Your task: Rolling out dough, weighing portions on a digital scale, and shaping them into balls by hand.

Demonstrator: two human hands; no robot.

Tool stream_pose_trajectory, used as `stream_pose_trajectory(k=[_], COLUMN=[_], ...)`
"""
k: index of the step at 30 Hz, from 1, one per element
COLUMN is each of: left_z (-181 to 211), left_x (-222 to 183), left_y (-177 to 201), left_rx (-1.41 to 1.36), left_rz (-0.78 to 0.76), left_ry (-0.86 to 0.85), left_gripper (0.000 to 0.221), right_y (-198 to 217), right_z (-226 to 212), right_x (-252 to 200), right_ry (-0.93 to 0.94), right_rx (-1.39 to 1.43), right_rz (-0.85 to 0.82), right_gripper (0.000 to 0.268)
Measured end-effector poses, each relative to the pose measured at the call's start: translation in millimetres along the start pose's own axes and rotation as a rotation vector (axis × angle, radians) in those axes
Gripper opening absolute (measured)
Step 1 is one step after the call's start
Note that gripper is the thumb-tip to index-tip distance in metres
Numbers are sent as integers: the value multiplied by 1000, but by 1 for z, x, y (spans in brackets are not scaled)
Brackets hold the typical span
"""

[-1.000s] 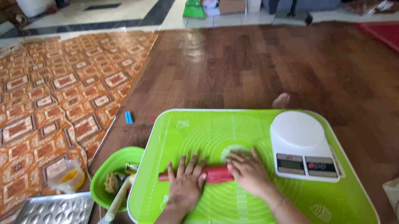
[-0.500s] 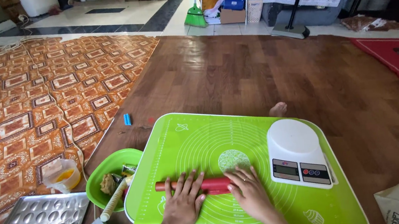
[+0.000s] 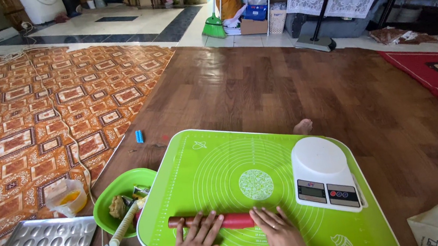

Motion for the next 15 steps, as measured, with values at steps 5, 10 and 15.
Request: stream_pose_trajectory(k=[5, 10, 15], left_z=[-21, -34, -30], left_x=[-1, 6, 29], left_y=[-13, -63, -44], left_rx=[-736, -662, -856], left_rz=[-657, -562, -719], left_ry=[-78, -73, -118], left_gripper=[73, 23, 38], right_y=[-5, -44, 14], right_z=[11, 54, 42], right_x=[-14, -2, 23], right_ry=[-7, -207, -309], right_rx=[285, 386, 542], right_rz=[0, -261, -358], right_gripper=[78, 50, 27])
Point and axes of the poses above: each hand's wrist, its own x-axis towards the middle knuckle, its own y-axis out of the back of the hand, z = x × y, the point moved 7 cm from there along x, towards the middle knuckle, and after that the axes turned 11 degrees about -z, right-handed, at the moved point
